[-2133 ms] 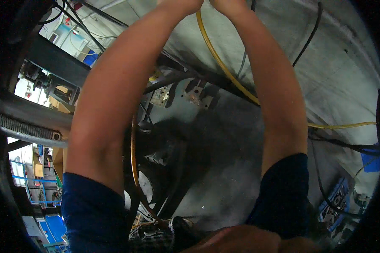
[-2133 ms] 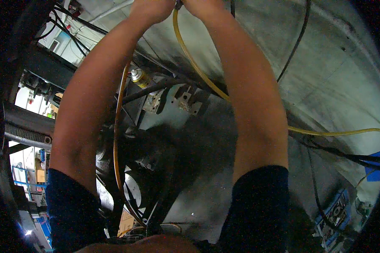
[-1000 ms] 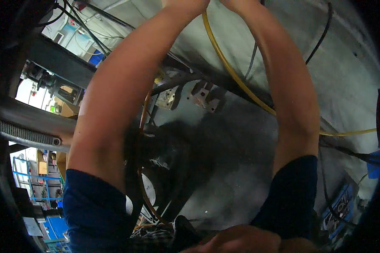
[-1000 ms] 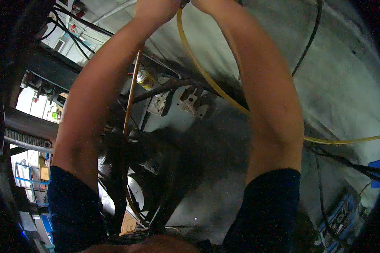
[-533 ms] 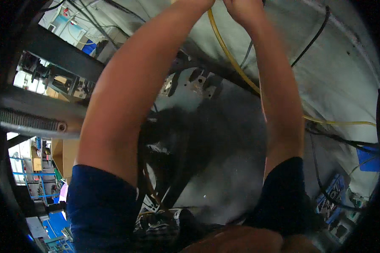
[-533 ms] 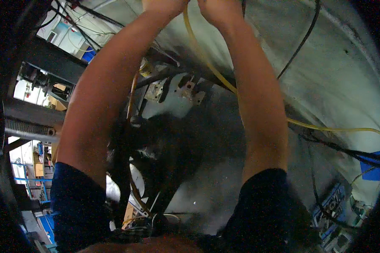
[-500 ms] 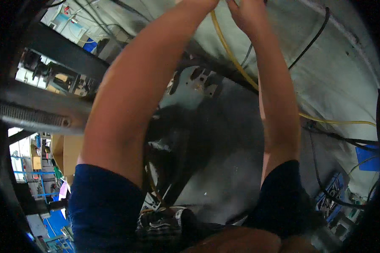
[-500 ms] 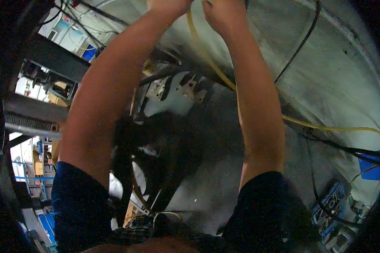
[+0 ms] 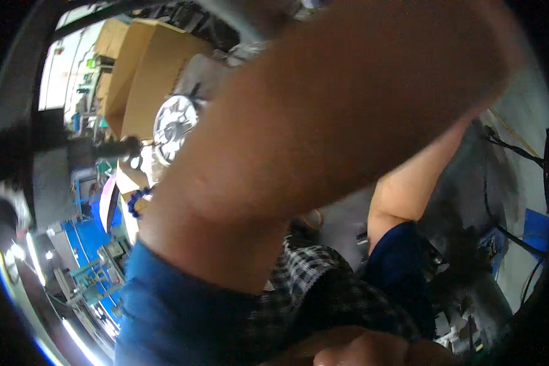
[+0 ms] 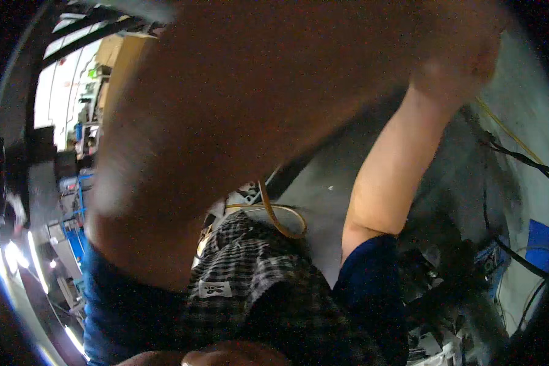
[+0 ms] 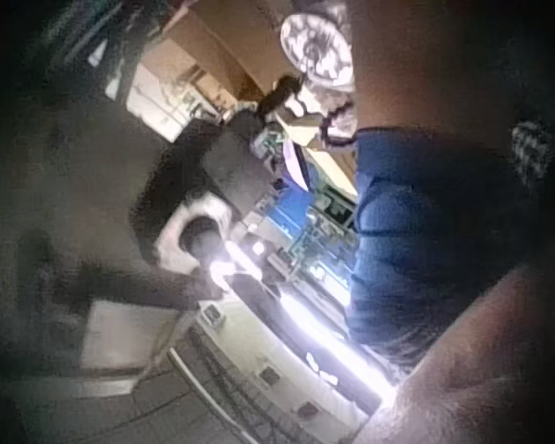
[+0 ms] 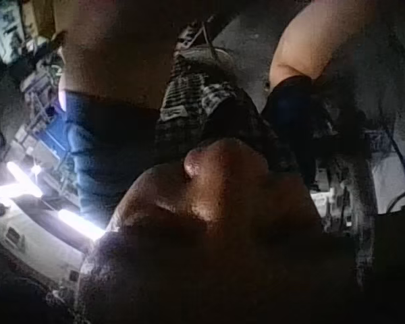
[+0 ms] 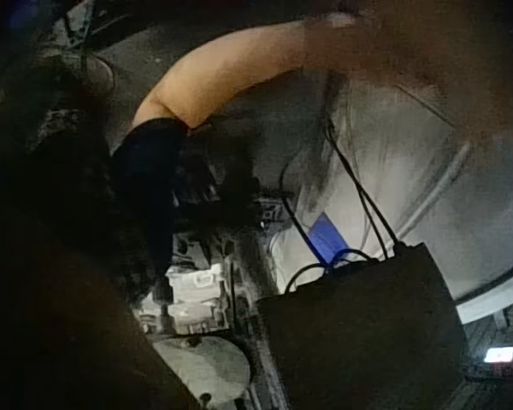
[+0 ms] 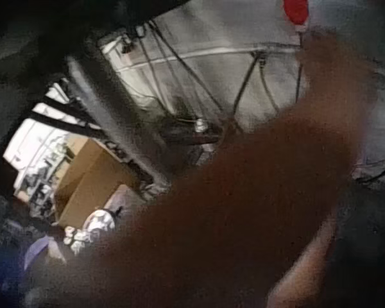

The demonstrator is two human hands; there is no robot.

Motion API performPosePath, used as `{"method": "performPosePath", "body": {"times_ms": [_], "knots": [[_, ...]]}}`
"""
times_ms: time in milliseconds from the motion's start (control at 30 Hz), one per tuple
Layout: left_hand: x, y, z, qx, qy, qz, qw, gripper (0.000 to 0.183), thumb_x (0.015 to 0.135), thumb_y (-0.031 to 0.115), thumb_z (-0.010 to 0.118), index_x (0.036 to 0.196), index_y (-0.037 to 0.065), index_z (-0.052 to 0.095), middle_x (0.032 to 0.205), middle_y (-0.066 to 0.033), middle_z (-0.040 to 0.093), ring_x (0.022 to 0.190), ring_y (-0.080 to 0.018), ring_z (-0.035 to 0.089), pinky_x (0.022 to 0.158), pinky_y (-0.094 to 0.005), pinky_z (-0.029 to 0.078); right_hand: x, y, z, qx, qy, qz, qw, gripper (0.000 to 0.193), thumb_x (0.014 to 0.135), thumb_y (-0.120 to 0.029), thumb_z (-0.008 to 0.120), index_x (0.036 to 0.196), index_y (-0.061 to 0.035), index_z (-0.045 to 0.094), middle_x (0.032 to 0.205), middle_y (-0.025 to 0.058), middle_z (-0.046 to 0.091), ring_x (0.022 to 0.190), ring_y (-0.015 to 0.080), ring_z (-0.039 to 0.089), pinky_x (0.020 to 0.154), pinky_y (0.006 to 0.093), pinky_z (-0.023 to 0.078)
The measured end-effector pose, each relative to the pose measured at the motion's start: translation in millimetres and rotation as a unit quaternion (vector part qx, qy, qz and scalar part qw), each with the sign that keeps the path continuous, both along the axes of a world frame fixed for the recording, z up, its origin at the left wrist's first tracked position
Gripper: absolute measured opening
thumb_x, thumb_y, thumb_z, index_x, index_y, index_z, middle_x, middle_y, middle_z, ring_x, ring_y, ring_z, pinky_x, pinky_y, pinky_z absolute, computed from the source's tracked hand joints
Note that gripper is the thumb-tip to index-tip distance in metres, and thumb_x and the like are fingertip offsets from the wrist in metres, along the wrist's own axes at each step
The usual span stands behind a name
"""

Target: The recorder puts on protective gloves and uses an air hose to clean or inspect cast metal parts at an industrial workstation.

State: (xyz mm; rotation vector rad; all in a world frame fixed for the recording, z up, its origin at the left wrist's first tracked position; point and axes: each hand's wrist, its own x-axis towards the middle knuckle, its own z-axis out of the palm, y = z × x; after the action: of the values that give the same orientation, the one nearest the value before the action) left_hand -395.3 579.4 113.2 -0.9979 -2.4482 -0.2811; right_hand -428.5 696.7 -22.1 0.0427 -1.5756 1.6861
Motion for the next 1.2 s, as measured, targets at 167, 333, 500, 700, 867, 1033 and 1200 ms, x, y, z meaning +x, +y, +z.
{"method": "performPosePath", "body": {"times_ms": [167,333,500,700,867,1033,1200], "knots": [[175.6,-37.1,-13.6,0.096,-0.113,-0.067,0.987,0.043,0.092,0.037,0.055,0.118,0.006,0.069,0.13,-0.0199,0.06,0.121,-0.0388,0.056,0.104,-0.0541,0.043,66.1,-26.2,17.0,-0.112,0.032,0.009,0.993,0.042,0.101,-0.022,0.053,0.133,0.0057,0.053,0.118,0.0189,0.063,0.095,0.0261,0.063,0.086,0.0367,0.052],[240.2,25.9,-32.1,0.205,-0.007,-0.031,0.978,0.039,0.087,0.031,0.058,0.115,0.007,0.07,0.129,-0.0202,0.058,0.123,-0.0402,0.052,0.107,-0.0569,0.04,112.9,-43.2,38.3,-0.131,0.062,0.011,0.989,0.041,0.101,-0.021,0.047,0.124,0.0108,0.059,0.108,0.0186,0.067,0.085,0.0233,0.065,0.081,0.0372,0.054],[322.1,-29.6,-30.2,0.143,-0.09,-0.105,0.98,0.036,0.09,0.026,0.056,0.117,0.007,0.069,0.126,-0.0164,0.059,0.117,-0.0337,0.055,0.1,-0.0491,0.044,175.2,-58.4,59.9,-0.068,0.02,-0.008,0.997,0.036,0.105,-0.022,0.049,0.119,0.0073,0.066,0.096,0.0134,0.07,0.076,0.0176,0.063,0.072,0.0315,0.052],[397.7,-246.2,2.6,0.165,-0.339,-0.04,0.925,0.039,0.079,0.032,0.084,0.105,0.006,0.071,0.099,-0.0103,0.069,0.088,-0.0294,0.068,0.077,-0.0408,0.054,278.0,-91.2,75.8,0.189,-0.094,0.138,0.968,0.023,0.1,-0.017,0.062,0.118,-0.0063,0.072,0.083,-0.0016,0.062,0.07,0.0065,0.053,0.064,0.022,0.044],[386.8,-337.2,-24.7,0.384,-0.248,0.32,0.83,0.029,0.09,0.011,0.074,0.114,-0.004,0.067,0.08,-0.0042,0.066,0.068,-0.0087,0.059,0.064,-0.0256,0.049,298.4,-155.1,94.3,0.43,-0.172,0.329,0.823,0.036,0.092,-0.025,0.071,0.121,-0.0052,0.068,0.084,0.0127,0.069,0.072,0.025,0.066,0.07,0.0354,0.052],[336.2,-345.6,-86.0,0.26,-0.279,0.17,0.909,0.048,0.079,0.041,0.082,0.096,-0.002,0.067,0.088,-0.0159,0.067,0.081,-0.0342,0.067,0.074,-0.0417,0.052,269.2,-236.7,101.8,0.621,-0.16,0.283,0.713,0.037,0.089,-0.02,0.07,0.121,-0.0031,0.064,0.089,0.0208,0.068,0.084,0.038,0.065,0.074,0.0484,0.049],[317.8,-342.0,-108.3,0.279,-0.233,0.098,0.926,0.037,0.082,0.038,0.078,0.089,0.003,0.068,0.086,-0.013,0.067,0.078,-0.0322,0.069,0.07,-0.0431,0.055,267.1,-247.1,114.6,0.561,-0.29,0.3,0.716,0.036,0.094,-0.031,0.067,0.113,-0.0005,0.063,0.083,0.0126,0.068,0.074,0.0274,0.067,0.067,0.0423,0.052]]}}
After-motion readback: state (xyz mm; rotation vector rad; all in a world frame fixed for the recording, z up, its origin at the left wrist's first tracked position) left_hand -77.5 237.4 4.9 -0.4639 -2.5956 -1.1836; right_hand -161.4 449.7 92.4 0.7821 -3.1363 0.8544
